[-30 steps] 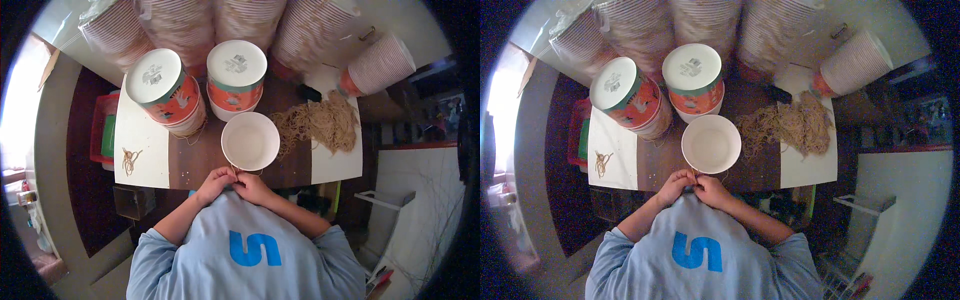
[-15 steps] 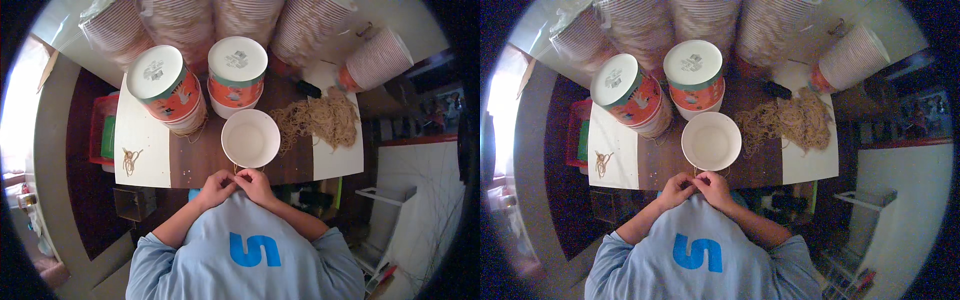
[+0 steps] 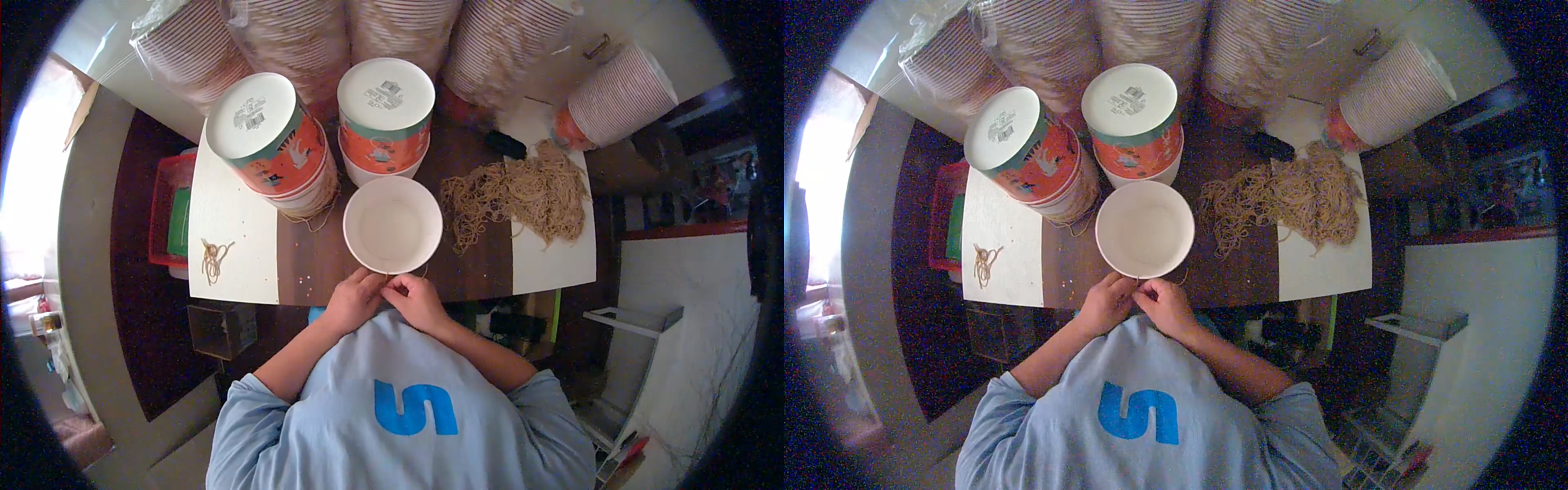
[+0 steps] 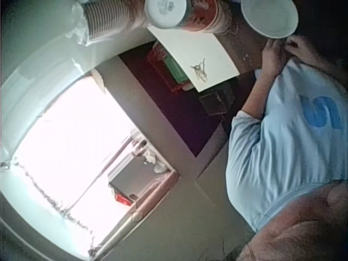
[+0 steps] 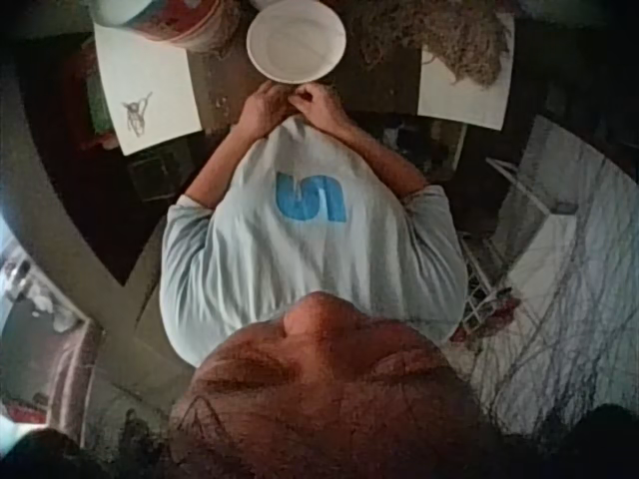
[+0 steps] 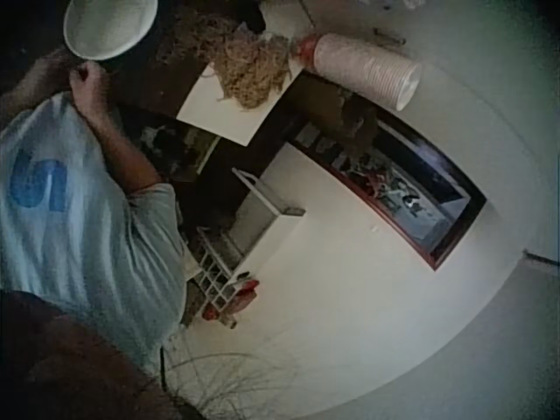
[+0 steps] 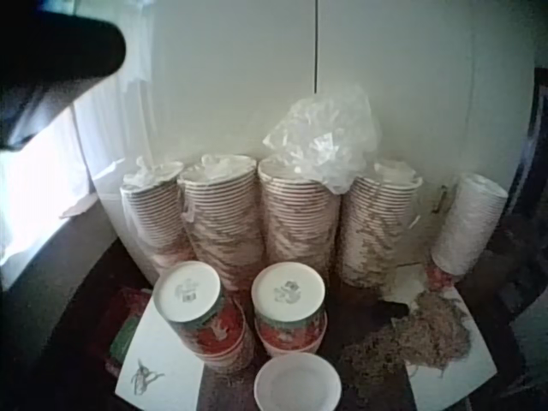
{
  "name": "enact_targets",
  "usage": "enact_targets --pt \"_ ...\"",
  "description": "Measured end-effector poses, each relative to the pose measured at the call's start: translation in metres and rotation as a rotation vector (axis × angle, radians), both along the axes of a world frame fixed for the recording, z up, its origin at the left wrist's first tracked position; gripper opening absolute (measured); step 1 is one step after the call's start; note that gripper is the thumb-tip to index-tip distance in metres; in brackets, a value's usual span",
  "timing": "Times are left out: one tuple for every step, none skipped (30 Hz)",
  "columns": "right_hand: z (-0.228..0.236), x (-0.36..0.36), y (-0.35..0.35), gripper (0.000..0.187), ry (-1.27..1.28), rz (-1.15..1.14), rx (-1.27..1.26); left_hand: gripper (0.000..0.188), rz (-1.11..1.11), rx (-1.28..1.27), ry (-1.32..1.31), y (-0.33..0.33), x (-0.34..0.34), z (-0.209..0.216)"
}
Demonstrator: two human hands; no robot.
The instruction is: Applying rubber bands to stacks of plastic food containers at a packaging station.
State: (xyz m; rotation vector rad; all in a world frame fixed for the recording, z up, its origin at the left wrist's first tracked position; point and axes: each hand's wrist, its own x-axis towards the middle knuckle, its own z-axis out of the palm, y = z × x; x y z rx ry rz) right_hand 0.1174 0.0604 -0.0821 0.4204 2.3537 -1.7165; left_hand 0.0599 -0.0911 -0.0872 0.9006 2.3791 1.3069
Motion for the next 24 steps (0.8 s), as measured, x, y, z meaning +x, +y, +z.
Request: enact_targets --pt "-0.002 0.000 0.001 0.016 0.000 0.000 -0.001 0.026 0.020 0.038 0.041 0.001 0.000 -0.002" --pt "-0.005 0.001 0.001 0.016 0.007 -0.018 0.005 0.026 0.020 0.037 0.041 0.001 0.000 -0.005" --pt "-0.009 0.002 0.002 0.017 0.013 -0.037 0.011 0.023 0.072 0.025 -0.024 0.001 0.001 -0.008" --pt "-0.013 0.002 0.004 0.017 0.012 -0.038 0.009 0.021 0.123 0.012 -0.089 0.001 0.002 -0.009" --pt "-0.017 0.001 0.006 0.017 0.061 -0.011 0.063 0.021 0.122 0.010 -0.090 0.001 0.003 -0.010" --pt "-0.019 0.001 0.008 0.017 0.110 0.015 0.116 0.018 0.152 0.027 -0.157 0.000 0.004 -0.011" --pt "-0.019 0.000 0.008 0.017 0.108 0.014 0.114 0.017 0.182 0.044 -0.224 0.001 0.004 -0.009" --pt "-0.019 0.000 0.008 0.018 0.180 0.046 0.236 0.017 0.181 0.041 -0.226 0.002 0.004 -0.007" --pt "-0.019 -0.001 0.007 0.019 0.253 0.079 0.357 0.015 0.240 0.136 -0.439 0.004 0.005 -0.004" --pt "-0.022 -0.002 0.007 0.019 0.251 0.076 0.356 0.014 0.298 0.232 -0.653 0.006 0.005 0.000" --pt "-0.028 -0.002 0.006 0.019 0.319 0.069 0.420 0.014 0.295 0.229 -0.654 0.006 0.004 0.003" --pt "-0.031 -0.003 0.005 0.020 0.388 0.062 0.485 0.014 0.310 0.261 -0.827 0.006 0.001 0.005" --pt "-0.030 -0.005 0.004 0.020 0.387 0.062 0.484 0.015 0.325 0.294 -1.000 0.005 -0.001 0.006" --pt "-0.029 -0.008 0.002 0.018 0.345 0.039 0.431 0.015 0.326 0.293 -1.001 0.003 -0.001 0.002" --pt "-0.028 -0.009 0.000 0.017 0.303 0.016 0.378 0.015 0.329 0.305 -1.056 0.001 0.000 -0.004" --pt "-0.029 -0.009 -0.002 0.017 0.301 0.013 0.377 0.015 0.330 0.316 -1.112 0.001 0.000 -0.006" --pt "-0.032 -0.008 -0.004 0.019 0.189 -0.029 0.204 0.015 0.329 0.313 -1.114 0.000 0.000 -0.007" --pt "-0.036 -0.007 -0.005 0.021 0.078 -0.070 0.032 0.016 0.344 0.302 -1.122 0.000 0.000 -0.008" --pt "-0.043 -0.005 -0.005 0.021 0.076 -0.072 0.030 0.016 0.358 0.291 -1.131 0.000 0.000 -0.006" --pt "-0.050 -0.004 -0.005 0.022 -0.003 -0.120 -0.250 0.016 0.358 0.288 -1.132 0.001 -0.001 -0.003" --pt "-0.056 -0.001 -0.004 0.023 -0.083 -0.167 -0.530 0.016 0.367 0.268 -1.120 0.001 -0.001 0.000" --pt "-0.053 -0.002 -0.004 0.023 -0.085 -0.165 -0.532 0.016 0.380 0.250 -1.107 0.002 -0.001 0.002" --pt "-0.049 -0.001 -0.004 0.024 -0.126 -0.185 -0.611 0.016 0.383 0.249 -1.108 0.002 0.001 0.002" --pt "-0.045 -0.001 -0.003 0.024 -0.166 -0.205 -0.689 0.015 0.373 0.268 -1.017 0.003 0.002 0.001"
